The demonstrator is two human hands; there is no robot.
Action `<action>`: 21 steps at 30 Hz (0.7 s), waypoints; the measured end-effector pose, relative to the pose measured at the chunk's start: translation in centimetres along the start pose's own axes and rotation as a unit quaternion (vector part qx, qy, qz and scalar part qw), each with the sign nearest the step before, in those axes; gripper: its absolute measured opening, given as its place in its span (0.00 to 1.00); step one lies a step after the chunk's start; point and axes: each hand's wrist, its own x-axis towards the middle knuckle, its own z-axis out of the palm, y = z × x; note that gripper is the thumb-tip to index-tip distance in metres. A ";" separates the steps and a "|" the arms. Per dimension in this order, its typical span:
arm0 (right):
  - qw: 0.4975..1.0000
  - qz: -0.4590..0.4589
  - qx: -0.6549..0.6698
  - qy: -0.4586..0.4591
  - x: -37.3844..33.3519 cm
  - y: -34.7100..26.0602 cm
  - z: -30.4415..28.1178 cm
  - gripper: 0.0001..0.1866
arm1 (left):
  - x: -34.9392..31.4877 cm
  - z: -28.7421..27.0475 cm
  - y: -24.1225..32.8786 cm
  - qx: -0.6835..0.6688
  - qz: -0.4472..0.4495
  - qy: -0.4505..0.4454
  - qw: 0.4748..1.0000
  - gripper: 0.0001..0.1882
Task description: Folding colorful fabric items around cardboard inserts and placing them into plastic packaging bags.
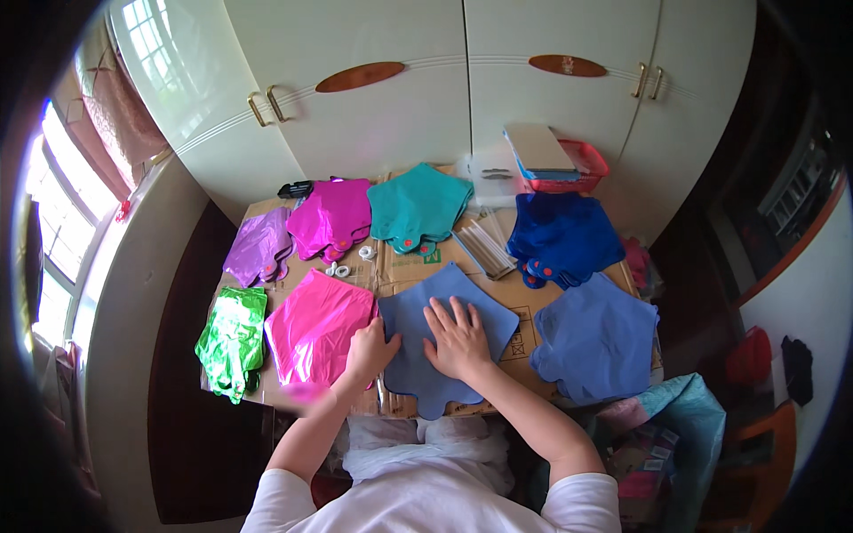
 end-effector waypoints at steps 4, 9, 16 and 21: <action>0.999 -0.032 0.006 0.014 0.1 0.6 0.9 0.30 | 1.9 0.2 0.1 -0.001 -0.003 0.006 1.000 0.21; 0.998 -0.037 0.021 -0.054 1.7 0.6 -0.8 0.31 | 2.0 0.1 -0.4 -0.009 0.006 0.005 1.000 0.19; 0.996 -0.056 0.059 -0.040 1.7 1.3 -0.5 0.33 | 1.4 -0.5 0.4 0.026 -0.002 -0.056 0.998 0.19; 0.997 -0.041 0.019 -0.067 1.7 1.4 -0.2 0.36 | 0.3 -1.3 2.6 0.061 0.044 -0.094 0.993 0.17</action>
